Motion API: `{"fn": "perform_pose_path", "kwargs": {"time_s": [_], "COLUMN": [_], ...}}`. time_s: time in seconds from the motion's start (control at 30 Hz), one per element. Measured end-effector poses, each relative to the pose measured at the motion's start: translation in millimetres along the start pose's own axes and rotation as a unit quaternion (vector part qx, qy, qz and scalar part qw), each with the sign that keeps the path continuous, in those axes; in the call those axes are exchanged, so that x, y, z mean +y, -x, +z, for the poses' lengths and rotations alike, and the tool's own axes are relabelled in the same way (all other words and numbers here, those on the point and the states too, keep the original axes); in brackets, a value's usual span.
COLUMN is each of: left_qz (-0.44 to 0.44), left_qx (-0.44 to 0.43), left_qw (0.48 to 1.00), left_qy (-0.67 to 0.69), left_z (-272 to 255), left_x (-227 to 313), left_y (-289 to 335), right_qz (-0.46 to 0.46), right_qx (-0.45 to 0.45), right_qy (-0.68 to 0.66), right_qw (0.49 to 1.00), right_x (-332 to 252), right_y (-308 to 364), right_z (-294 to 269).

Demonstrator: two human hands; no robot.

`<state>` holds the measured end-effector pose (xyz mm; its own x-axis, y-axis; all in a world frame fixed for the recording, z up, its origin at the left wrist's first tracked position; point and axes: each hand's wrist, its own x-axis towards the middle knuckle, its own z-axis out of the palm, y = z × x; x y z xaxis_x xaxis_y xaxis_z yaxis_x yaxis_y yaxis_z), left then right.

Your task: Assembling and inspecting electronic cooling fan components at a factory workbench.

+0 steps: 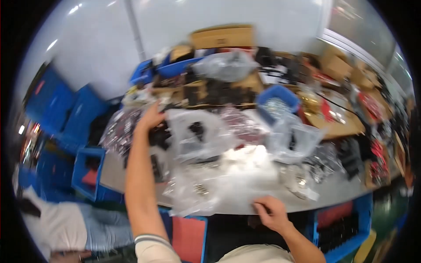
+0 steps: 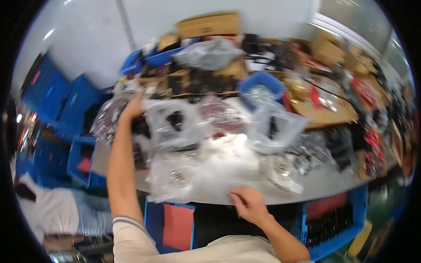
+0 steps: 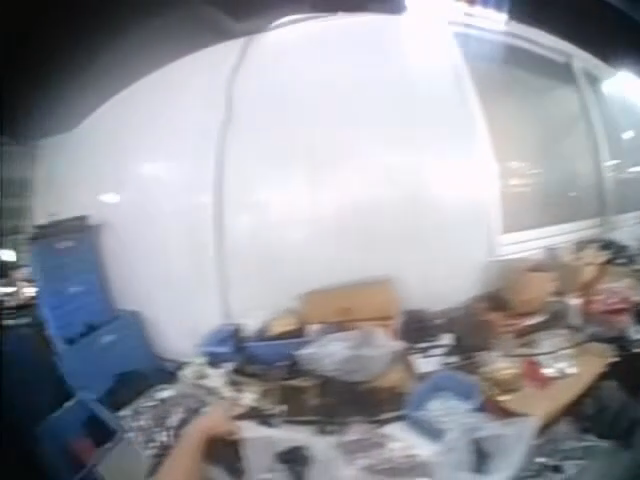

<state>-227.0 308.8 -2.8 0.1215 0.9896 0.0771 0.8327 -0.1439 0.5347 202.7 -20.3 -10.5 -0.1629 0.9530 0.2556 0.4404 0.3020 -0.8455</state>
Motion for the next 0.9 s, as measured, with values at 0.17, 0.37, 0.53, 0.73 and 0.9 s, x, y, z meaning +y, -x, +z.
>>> {"fn": "perform_pose_path", "kwargs": {"time_s": [0.17, 0.37, 0.53, 0.73, 0.9], "left_qz": [-0.072, -0.070, -0.059, -0.108, -0.113], "left_qx": [0.075, 0.125, 0.295, 0.388, 0.427], "left_qw": [0.994, 0.984, 0.941, 0.896, 0.895], "left_qy": [0.027, 0.102, 0.151, 0.187, 0.061], "left_z": [-121.1, -156.6, -136.3, -59.8, -41.9], "left_x": [10.9, 30.1, 36.7, 15.6, -4.1], "left_y": [71.8, 140.2, 225.7, 279.3, 314.9], "right_qz": [0.000, 0.048, 0.071, 0.063, -0.084], "right_qx": [-0.022, -0.036, 0.013, -0.010, -0.103], "right_qy": [-0.047, -0.067, -0.109, -0.068, -0.106], "right_qw": [0.999, 0.996, 0.991, 0.996, 0.985], "right_x": [-15.6, -10.4, -13.7, -2.5, -36.8], "right_y": [2.8, 5.0, 6.7, 11.5, -18.5], "right_z": [15.4, 13.2, 20.1, 7.7, -0.2]}}
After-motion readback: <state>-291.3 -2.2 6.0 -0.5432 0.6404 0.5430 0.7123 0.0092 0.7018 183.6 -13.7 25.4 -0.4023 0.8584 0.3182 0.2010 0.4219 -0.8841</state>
